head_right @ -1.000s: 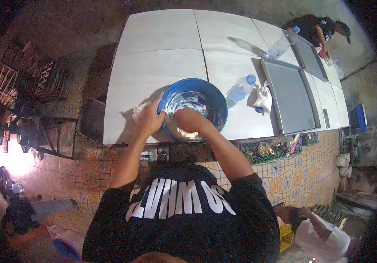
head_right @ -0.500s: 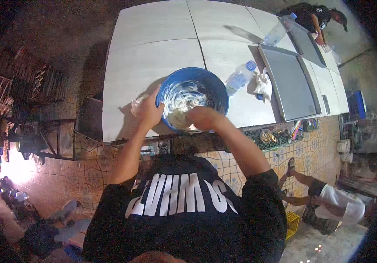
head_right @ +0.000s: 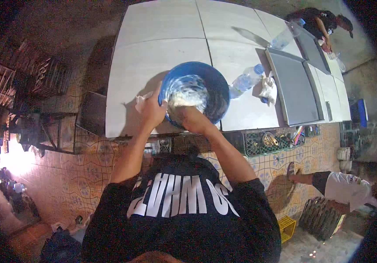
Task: The person pours water from a plastic bottle into a bowl of flour and kneads the mixture by hand.
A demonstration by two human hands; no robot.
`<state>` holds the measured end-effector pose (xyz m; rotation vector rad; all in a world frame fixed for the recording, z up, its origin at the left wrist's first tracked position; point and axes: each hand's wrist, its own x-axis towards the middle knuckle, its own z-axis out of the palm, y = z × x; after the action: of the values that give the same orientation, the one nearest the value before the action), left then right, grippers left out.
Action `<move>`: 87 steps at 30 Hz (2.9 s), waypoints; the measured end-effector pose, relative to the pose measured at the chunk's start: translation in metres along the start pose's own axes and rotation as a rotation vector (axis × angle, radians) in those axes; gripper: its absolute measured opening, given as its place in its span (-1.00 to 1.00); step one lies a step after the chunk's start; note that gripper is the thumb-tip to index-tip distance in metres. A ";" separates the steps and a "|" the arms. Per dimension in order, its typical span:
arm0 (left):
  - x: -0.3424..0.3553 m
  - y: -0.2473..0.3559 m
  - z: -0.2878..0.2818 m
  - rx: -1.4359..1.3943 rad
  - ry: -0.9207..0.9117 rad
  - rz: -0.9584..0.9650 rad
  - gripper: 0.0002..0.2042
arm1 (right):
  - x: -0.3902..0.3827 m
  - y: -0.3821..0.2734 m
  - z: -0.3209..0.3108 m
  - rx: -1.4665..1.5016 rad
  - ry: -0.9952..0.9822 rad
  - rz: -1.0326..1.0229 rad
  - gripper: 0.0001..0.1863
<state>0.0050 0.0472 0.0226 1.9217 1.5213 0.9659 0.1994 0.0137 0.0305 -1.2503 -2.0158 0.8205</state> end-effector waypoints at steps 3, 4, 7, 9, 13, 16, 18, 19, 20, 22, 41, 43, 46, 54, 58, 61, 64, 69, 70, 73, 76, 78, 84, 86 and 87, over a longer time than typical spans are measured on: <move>0.004 0.000 -0.002 0.166 -0.072 0.013 -0.23 | -0.001 0.024 -0.009 -0.443 -0.606 -0.129 -0.74; 0.005 -0.003 -0.003 0.196 -0.050 0.059 -0.23 | -0.009 0.038 -0.016 -0.440 -0.615 -0.138 -0.74; 0.012 0.019 -0.012 0.189 -0.148 -0.004 -0.24 | -0.019 0.045 -0.042 -0.561 -0.708 -0.057 -0.83; 0.004 -0.018 0.001 -0.020 -0.125 -0.050 -0.25 | -0.010 0.029 -0.061 -0.469 -0.697 -0.041 -0.83; 0.004 0.013 0.002 -0.009 -0.220 -0.144 -0.28 | -0.016 0.060 -0.091 -0.183 -0.458 -0.012 -0.72; 0.000 0.028 -0.001 0.013 -0.200 -0.229 -0.25 | -0.018 0.065 -0.088 0.042 -0.338 0.180 -0.66; -0.009 0.007 0.011 0.028 -0.072 -0.056 -0.27 | -0.013 0.061 -0.083 0.153 -0.300 0.260 -0.63; -0.009 -0.007 0.020 0.096 0.033 0.095 -0.28 | -0.009 0.057 -0.076 0.173 -0.281 0.145 -0.59; -0.007 -0.007 0.023 0.164 0.125 0.254 -0.29 | -0.007 0.059 -0.074 0.195 -0.252 0.039 -0.55; -0.004 -0.002 0.026 0.171 0.034 0.128 -0.29 | 0.000 0.082 -0.059 0.160 -0.362 0.036 -0.49; -0.008 0.023 0.022 0.012 0.041 -0.077 -0.34 | -0.014 0.083 -0.095 -0.479 -0.966 -0.292 -0.55; -0.003 0.040 0.018 0.090 -0.031 -0.144 -0.33 | -0.003 0.093 -0.086 -0.436 -0.810 -0.201 -0.48; -0.009 0.014 0.027 0.082 0.116 0.043 -0.33 | 0.035 0.088 -0.072 -0.608 -0.862 -0.303 -0.66; -0.016 0.007 0.027 0.023 0.138 -0.052 -0.32 | 0.004 0.050 -0.088 -0.018 -0.191 0.065 -0.71; -0.010 0.021 0.017 -0.004 0.004 -0.138 -0.32 | -0.004 0.030 -0.089 -0.008 -0.324 0.330 -0.68; -0.004 0.024 0.021 -0.047 -0.008 -0.137 -0.30 | 0.000 0.074 -0.048 -0.050 -0.269 0.274 -0.59; -0.008 0.011 0.025 0.012 -0.050 -0.165 -0.29 | 0.006 0.068 -0.008 -0.072 -0.249 -0.034 -0.59; -0.003 0.023 0.013 0.059 -0.061 -0.131 -0.29 | -0.001 0.055 -0.027 -0.441 -0.762 -0.142 -0.59; -0.004 0.021 0.013 0.075 -0.036 -0.104 -0.30 | -0.005 0.058 -0.035 -0.517 -0.891 -0.188 -0.63; -0.006 0.009 0.017 0.065 -0.042 -0.117 -0.30 | -0.011 0.024 -0.068 -0.463 -0.966 -0.099 -0.61; -0.006 0.012 0.019 0.029 -0.034 -0.083 -0.29 | -0.025 0.027 -0.076 -0.538 -0.941 -0.239 -0.57; -0.007 0.015 0.019 -0.030 -0.003 -0.027 -0.28 | -0.027 0.052 -0.059 -0.437 -0.685 -0.126 -0.56; -0.006 0.014 0.017 -0.015 -0.040 0.007 -0.31 | 0.035 0.067 -0.045 -0.478 -0.722 -0.261 -0.59; -0.006 0.015 0.016 -0.018 -0.061 -0.091 -0.30 | 0.052 0.067 -0.048 -0.411 -0.744 -0.090 -0.60; -0.006 0.012 0.017 0.027 -0.045 -0.072 -0.30 | 0.045 0.068 -0.059 -0.316 -0.548 -0.228 -0.66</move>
<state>0.0255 0.0388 0.0198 1.8813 1.5741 0.8693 0.2647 0.0899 0.0228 -0.9943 -2.7579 0.8151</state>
